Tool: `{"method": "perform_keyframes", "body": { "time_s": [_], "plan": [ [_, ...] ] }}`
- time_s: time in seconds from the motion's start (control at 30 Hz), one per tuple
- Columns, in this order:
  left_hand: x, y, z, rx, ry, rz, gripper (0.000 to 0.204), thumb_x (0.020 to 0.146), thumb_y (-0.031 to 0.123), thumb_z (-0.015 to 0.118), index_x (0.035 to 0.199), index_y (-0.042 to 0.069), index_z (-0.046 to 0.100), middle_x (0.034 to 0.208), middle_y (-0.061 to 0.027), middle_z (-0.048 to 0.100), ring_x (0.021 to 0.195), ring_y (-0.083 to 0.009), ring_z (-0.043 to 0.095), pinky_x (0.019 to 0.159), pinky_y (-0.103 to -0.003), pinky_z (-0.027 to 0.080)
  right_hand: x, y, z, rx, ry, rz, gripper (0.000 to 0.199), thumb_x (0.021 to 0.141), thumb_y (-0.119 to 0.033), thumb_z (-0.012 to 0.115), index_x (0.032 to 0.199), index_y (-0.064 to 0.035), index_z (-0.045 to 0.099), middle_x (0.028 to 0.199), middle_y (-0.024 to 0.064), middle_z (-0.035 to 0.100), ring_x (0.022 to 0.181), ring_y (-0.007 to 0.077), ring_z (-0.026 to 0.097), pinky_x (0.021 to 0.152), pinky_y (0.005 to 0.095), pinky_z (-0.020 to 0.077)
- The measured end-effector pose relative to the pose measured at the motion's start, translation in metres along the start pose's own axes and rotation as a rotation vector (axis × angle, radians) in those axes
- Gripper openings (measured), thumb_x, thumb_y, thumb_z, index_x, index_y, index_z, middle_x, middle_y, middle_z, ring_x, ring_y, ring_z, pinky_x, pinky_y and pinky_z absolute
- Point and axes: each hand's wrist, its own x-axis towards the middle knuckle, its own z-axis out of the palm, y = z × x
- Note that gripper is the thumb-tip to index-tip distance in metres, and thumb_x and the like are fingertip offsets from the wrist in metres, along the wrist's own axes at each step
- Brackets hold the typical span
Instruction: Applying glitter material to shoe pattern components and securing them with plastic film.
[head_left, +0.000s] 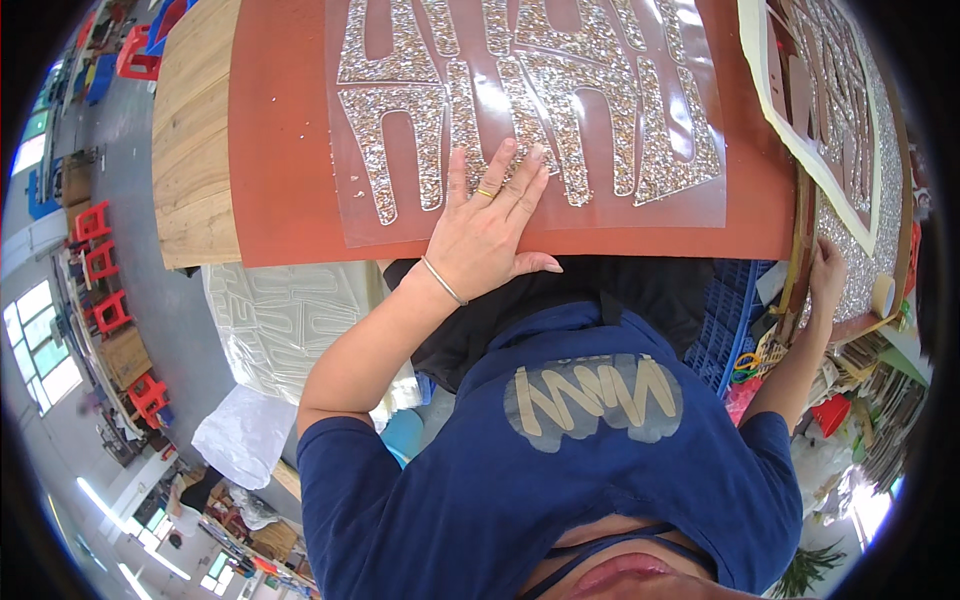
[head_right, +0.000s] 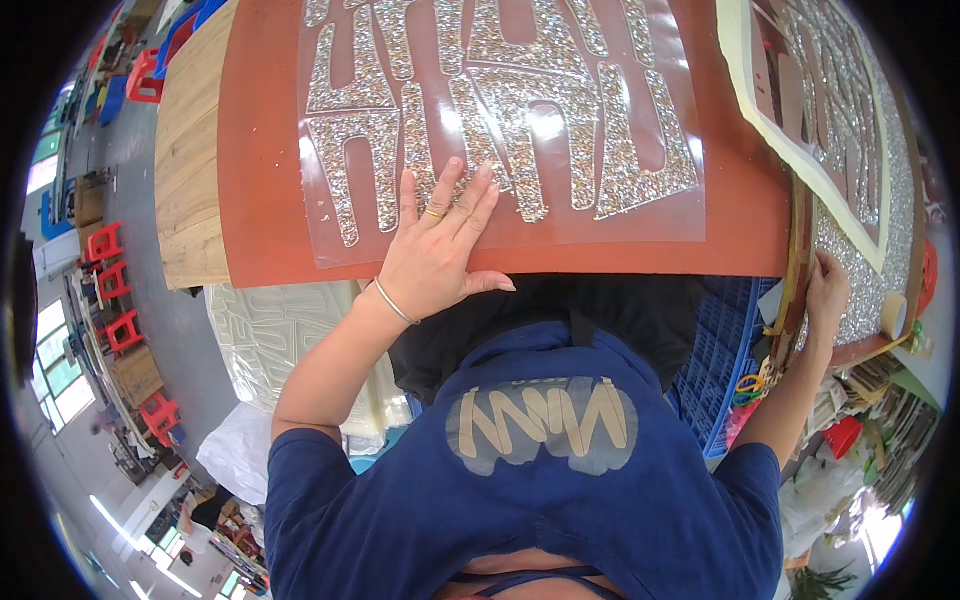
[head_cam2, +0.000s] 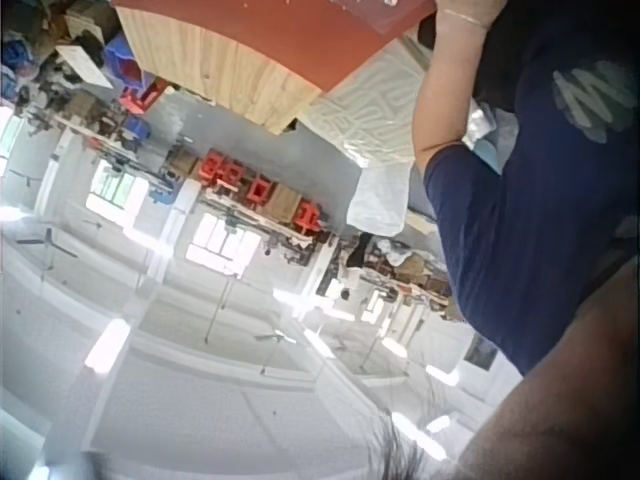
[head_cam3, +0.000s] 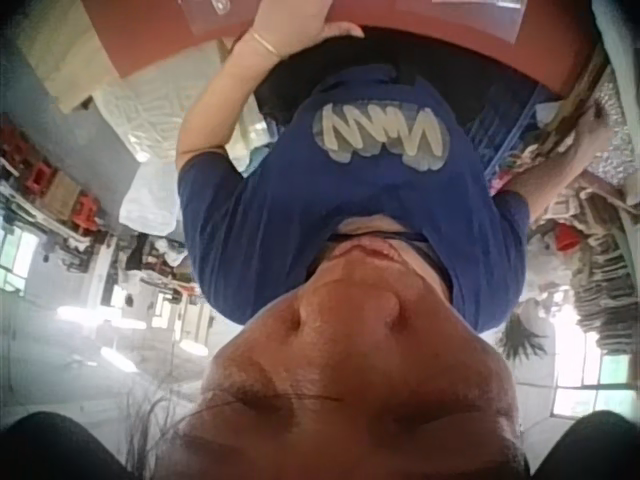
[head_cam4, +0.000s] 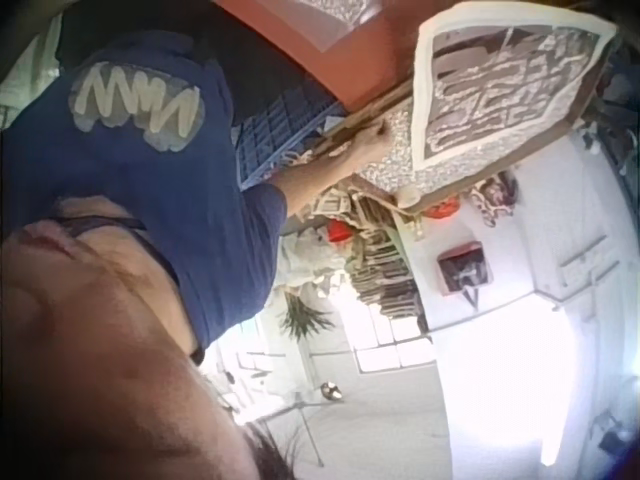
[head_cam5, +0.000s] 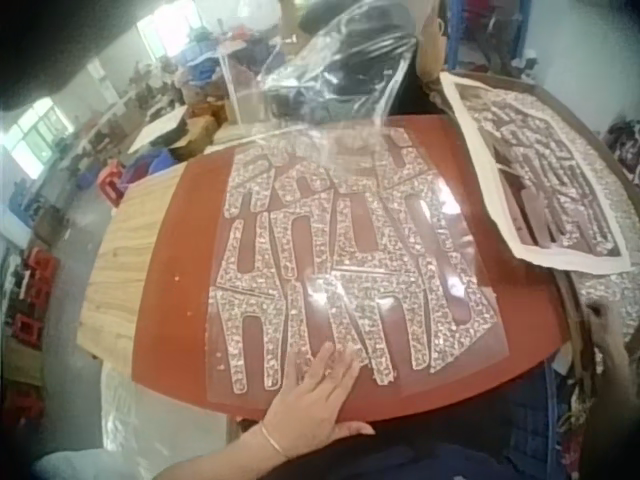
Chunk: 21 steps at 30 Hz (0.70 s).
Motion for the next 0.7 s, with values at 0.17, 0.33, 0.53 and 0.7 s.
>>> {"method": "perform_keyframes", "body": {
  "time_s": [0.17,0.33,0.53,0.7],
  "plan": [
    [-0.025,-0.003,-0.004,-0.06,0.208,-0.144,0.087,0.08,0.054,0.063,0.138,-0.005,0.037,0.147,-0.0163,0.036,0.142,-0.0377,0.016,0.112,-0.056,0.007,-0.012,-0.091,-0.016,0.211,0.318,-0.274,0.018,0.09,-0.009,0.058,0.104,-0.0006,0.066,0.095,0.0114,0.067,0.087,0.0209,0.063,0.078,0.0303,0.0486],
    [-0.071,-0.016,0.015,0.064,0.594,-0.496,0.058,0.088,0.023,0.066,0.134,-0.005,0.043,0.142,-0.0218,0.041,0.139,-0.0438,0.021,0.112,-0.052,0.013,-0.053,-0.302,0.02,0.872,-0.18,-0.583,0.016,0.083,0.0,0.065,0.099,-0.002,0.066,0.096,0.0072,0.064,0.087,0.0149,0.06,0.08,0.0267,0.0474],
    [-0.072,-0.008,0.025,0.051,0.571,-0.482,0.046,0.09,0.025,0.062,0.118,-0.011,0.055,0.137,-0.0225,0.046,0.135,-0.0465,0.029,0.112,-0.055,0.016,-0.104,-0.443,0.07,0.908,-0.249,-1.344,0.014,0.074,-0.005,0.067,0.086,-0.0017,0.062,0.085,0.0101,0.058,0.082,0.0282,0.056,0.073,0.0372,0.0469],
    [-0.074,-0.008,0.028,0.067,0.553,-0.485,0.046,0.091,0.024,0.059,0.121,-0.01,0.054,0.139,-0.0194,0.046,0.136,-0.0426,0.03,0.112,-0.053,0.017,-0.111,-0.456,0.082,0.723,-0.133,-1.482,0.02,0.071,-0.013,0.059,0.086,-0.0004,0.062,0.083,0.0091,0.053,0.08,0.0255,0.053,0.073,0.0353,0.0454]
  ]
}}
